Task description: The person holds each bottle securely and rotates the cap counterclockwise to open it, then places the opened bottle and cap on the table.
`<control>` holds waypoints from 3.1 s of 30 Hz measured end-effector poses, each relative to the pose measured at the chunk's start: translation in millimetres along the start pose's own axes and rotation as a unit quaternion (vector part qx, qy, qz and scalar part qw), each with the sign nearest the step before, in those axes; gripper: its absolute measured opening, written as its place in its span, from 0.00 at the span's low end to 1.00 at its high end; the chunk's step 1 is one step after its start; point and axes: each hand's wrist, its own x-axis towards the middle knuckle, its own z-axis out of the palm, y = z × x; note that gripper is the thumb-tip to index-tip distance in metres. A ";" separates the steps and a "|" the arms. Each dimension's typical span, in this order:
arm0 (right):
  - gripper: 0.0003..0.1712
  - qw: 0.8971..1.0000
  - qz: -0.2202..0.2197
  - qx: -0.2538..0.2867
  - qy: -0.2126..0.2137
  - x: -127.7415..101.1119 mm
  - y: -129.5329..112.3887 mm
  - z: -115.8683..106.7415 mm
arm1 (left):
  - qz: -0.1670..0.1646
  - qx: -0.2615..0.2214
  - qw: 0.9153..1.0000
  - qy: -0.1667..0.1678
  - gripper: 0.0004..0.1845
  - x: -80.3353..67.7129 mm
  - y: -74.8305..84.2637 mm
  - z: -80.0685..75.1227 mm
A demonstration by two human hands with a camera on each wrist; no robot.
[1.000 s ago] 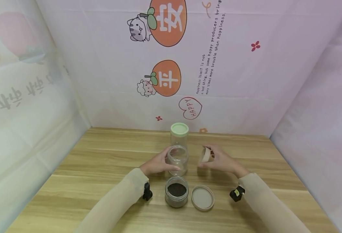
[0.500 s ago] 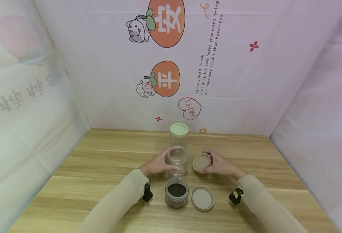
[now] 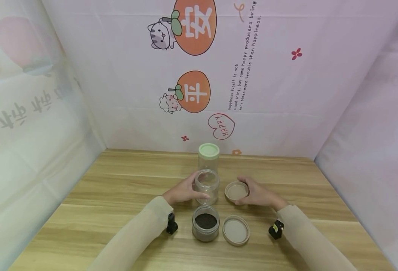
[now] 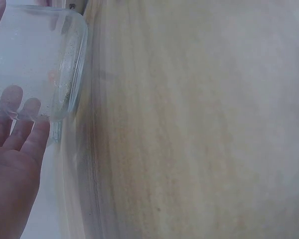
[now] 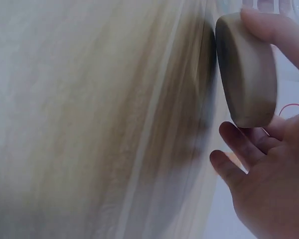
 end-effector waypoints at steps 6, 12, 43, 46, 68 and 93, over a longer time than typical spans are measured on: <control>0.59 0.999 0.001 -0.042 -0.011 -1.4 9.8 1.0 | -0.001 0.005 1.000 0.003 0.50 -0.9 -0.7 0.6; 0.59 0.998 0.003 -0.059 -0.017 -1.4 13.9 2.6 | -0.003 0.005 1.000 0.002 0.50 -1.0 -0.1 1.1; 0.62 1.000 -0.005 -0.012 -0.008 -8.6 5.6 -3.2 | 0.010 0.046 0.999 0.003 0.57 -2.7 6.8 -7.9; 0.62 1.000 -0.004 -0.007 -0.009 -8.7 4.8 -3.4 | 0.029 0.015 0.999 0.004 0.53 -4.0 8.1 -19.3; 0.58 1.000 0.005 -0.004 0.012 -13.2 9.9 -7.9 | -0.008 0.003 0.987 0.163 0.34 41.4 4.3 -45.8; 0.55 0.999 -0.010 0.002 0.033 -13.7 6.5 -11.6 | -0.073 -0.011 0.991 0.112 0.54 73.1 15.2 -33.9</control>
